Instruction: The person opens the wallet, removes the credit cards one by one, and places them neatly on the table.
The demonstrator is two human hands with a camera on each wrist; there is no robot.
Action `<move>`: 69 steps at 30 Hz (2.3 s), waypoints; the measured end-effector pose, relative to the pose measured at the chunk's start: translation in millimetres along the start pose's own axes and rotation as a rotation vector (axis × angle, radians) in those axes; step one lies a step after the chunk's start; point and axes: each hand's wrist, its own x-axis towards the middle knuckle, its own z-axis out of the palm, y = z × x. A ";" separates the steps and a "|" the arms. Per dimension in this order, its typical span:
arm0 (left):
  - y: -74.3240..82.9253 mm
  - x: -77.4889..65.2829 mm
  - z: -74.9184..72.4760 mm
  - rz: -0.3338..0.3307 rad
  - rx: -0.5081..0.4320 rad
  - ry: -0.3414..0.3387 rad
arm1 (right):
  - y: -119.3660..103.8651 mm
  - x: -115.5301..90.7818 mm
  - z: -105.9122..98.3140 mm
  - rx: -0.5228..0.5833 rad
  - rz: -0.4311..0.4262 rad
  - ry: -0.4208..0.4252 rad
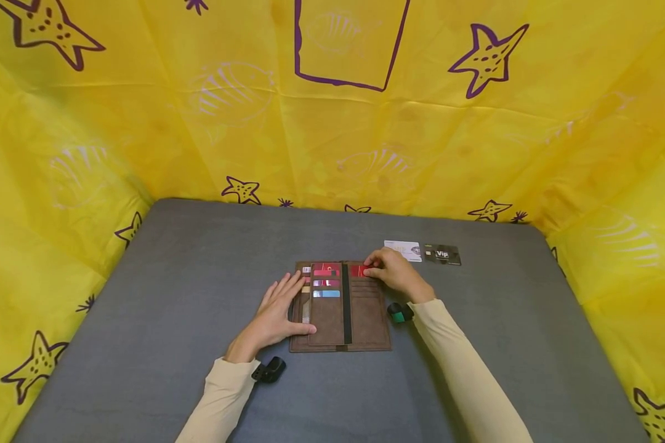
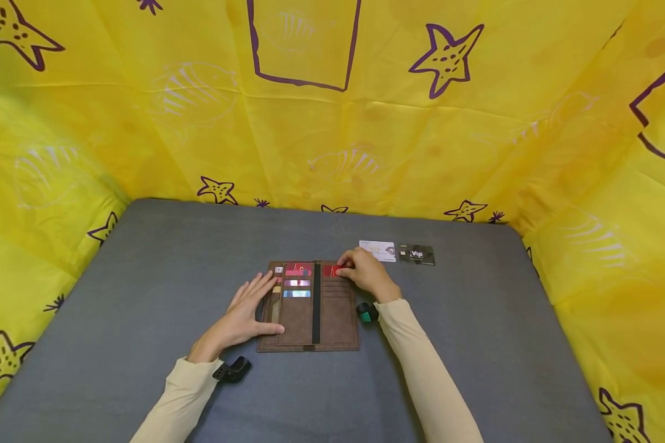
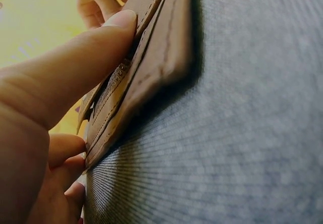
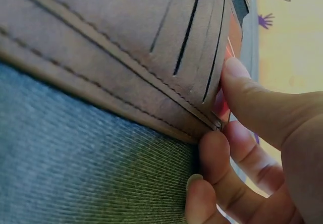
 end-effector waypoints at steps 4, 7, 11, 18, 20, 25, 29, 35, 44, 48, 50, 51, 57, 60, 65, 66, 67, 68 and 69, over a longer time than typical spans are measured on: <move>-0.4 -0.3 -0.1 0.000 0.009 0.004 | -0.6 2.2 -0.6 -0.002 0.001 0.001; 0.0 -0.2 0.0 -0.005 0.017 -0.002 | -1.9 3.3 -2.1 -0.005 0.002 -0.007; 0.8 -0.1 -0.3 -0.007 0.015 -0.010 | -2.4 4.3 -4.2 -0.014 -0.007 -0.034; -0.7 0.6 0.0 -0.002 0.016 -0.007 | -1.1 6.5 -5.8 0.021 -0.013 -0.082; -0.7 0.4 -0.2 -0.004 0.017 -0.009 | -0.9 6.6 -5.9 0.031 -0.009 -0.084; 0.3 -0.5 -0.3 -0.007 0.018 -0.008 | -0.1 6.4 -5.3 0.053 0.002 -0.080; 1.4 -1.3 -0.5 -0.010 0.011 -0.007 | 0.0 6.0 -4.5 0.053 0.003 -0.076; 1.8 -2.2 -1.7 -0.010 0.006 -0.007 | 2.1 6.0 -0.9 0.041 0.013 -0.048; 2.6 -1.2 -0.2 -0.005 -0.005 -0.012 | 8.0 3.0 0.7 0.067 0.059 0.000; 2.7 -1.3 -0.1 -0.007 -0.003 -0.014 | 9.0 1.6 -1.3 0.077 0.082 -0.007; 2.5 -1.7 -0.4 -0.009 0.002 -0.014 | 8.9 1.9 -1.6 0.075 0.077 -0.014; 2.5 -1.8 -0.6 -0.008 0.003 -0.013 | 8.7 2.1 -1.8 0.077 0.075 -0.019; 1.5 -1.2 -0.9 -0.014 0.016 -0.010 | 6.7 4.1 -3.2 0.101 0.046 -0.039; 1.8 -1.0 -1.0 -0.014 0.013 -0.016 | 5.4 4.1 -4.6 0.092 0.043 -0.041; 2.5 -0.8 -1.0 -0.006 0.002 -0.013 | 2.8 4.8 -5.4 0.097 0.042 -0.030; 2.3 -0.8 -1.0 -0.004 0.001 -0.012 | 2.2 5.3 -4.9 0.106 0.036 -0.028; 2.6 -0.8 -1.1 -0.004 0.001 -0.013 | 1.8 5.8 -4.3 0.116 0.028 -0.025; 2.7 -0.8 -1.1 -0.005 0.002 -0.013 | 1.5 6.5 -3.4 0.122 0.017 -0.019; 2.5 -0.7 -1.1 -0.005 0.001 -0.012 | 1.1 6.9 -2.7 0.119 0.001 -0.011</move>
